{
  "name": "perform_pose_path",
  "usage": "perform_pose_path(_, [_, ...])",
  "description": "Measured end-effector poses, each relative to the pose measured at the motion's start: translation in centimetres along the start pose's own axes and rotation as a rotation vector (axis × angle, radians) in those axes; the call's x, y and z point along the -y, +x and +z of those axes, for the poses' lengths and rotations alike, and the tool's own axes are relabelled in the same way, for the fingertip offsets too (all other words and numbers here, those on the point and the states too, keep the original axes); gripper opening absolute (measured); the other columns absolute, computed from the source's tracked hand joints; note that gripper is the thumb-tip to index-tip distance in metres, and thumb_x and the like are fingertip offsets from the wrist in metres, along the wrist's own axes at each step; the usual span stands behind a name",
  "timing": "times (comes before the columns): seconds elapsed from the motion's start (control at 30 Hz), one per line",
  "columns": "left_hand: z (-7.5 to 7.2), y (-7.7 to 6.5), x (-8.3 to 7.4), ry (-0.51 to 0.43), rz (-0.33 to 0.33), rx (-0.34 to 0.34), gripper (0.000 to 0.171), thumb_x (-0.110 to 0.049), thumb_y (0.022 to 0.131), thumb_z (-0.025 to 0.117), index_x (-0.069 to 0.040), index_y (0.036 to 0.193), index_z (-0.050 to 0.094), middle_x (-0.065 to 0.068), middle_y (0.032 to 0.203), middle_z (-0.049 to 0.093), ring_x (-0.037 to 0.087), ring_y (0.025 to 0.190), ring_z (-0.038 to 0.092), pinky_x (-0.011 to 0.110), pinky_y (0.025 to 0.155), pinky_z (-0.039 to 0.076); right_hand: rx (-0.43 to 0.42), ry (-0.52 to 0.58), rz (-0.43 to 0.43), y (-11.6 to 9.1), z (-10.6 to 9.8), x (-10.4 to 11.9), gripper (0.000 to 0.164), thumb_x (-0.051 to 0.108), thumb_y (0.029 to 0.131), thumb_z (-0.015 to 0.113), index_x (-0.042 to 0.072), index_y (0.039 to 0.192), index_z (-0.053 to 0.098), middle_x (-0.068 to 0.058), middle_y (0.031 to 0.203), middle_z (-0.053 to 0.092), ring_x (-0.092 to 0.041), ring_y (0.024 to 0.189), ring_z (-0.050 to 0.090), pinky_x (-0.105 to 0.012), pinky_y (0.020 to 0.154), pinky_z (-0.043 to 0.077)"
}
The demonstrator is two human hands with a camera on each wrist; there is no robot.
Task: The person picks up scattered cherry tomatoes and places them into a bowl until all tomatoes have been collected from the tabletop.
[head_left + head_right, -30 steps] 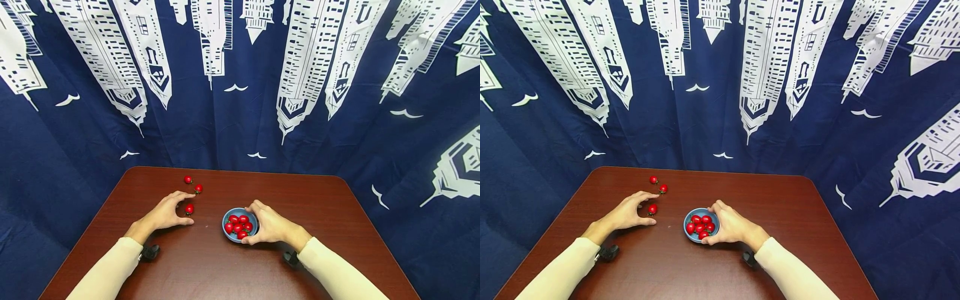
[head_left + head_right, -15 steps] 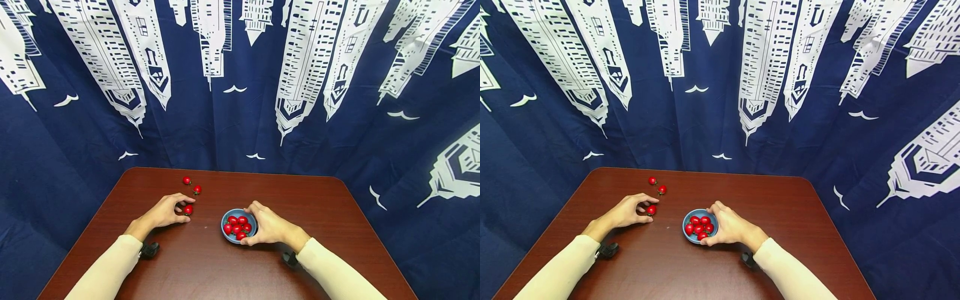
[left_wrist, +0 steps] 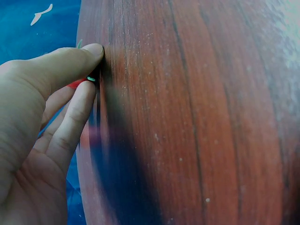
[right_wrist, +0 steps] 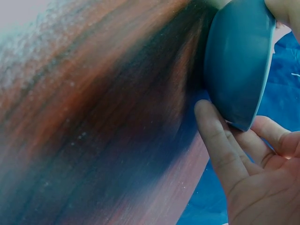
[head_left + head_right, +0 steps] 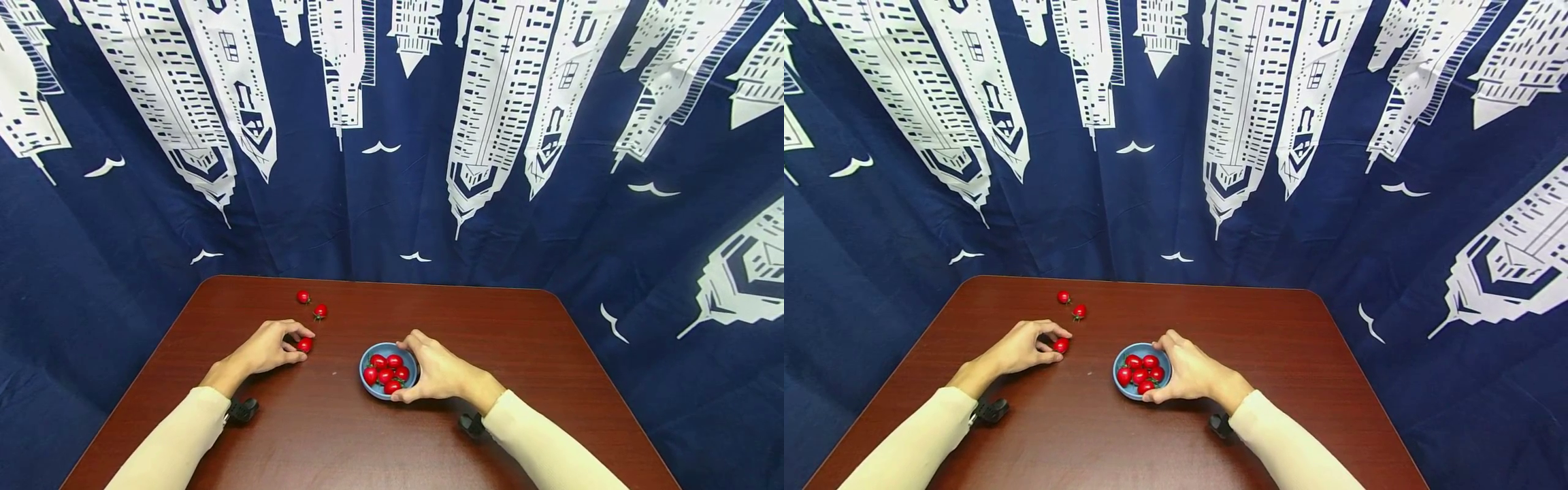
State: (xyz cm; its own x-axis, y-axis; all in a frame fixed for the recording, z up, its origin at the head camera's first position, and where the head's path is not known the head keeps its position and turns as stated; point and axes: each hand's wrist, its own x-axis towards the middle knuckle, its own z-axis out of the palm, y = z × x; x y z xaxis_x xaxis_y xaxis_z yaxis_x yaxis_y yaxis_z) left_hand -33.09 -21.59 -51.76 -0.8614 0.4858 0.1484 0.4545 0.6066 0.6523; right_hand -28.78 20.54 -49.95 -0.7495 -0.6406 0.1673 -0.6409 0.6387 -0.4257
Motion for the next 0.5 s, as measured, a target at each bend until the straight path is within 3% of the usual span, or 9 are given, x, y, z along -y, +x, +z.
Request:
perform_pose_path(0.37, [0.16,-0.09,-0.16,-0.008,-0.006,-0.024,0.039,-0.004,0.092,0.098,-0.005,0.129,0.084,0.01,0.115,0.08,0.013,0.092,0.084,0.026,0.083,0.071,-0.005,0.038,0.033,-0.27,0.16,0.07,0.083,0.056,0.081,0.103,0.007,0.138,0.068,-0.007,0.147,0.072,-0.02,0.125,0.078,-0.035,0.112,0.066])
perform_pose_path(0.5, [0.21,-0.06,-0.16,-0.002,-0.005,-0.032,0.038,-0.005,0.092,0.098,-0.006,0.128,0.085,0.009,0.115,0.08,0.013,0.094,0.083,0.026,0.083,0.071,-0.016,0.06,0.036,-0.44,0.16,0.09,0.086,0.054,0.081,0.104,0.005,0.142,0.068,-0.005,0.144,0.072,-0.019,0.121,0.077,-0.032,0.106,0.067])
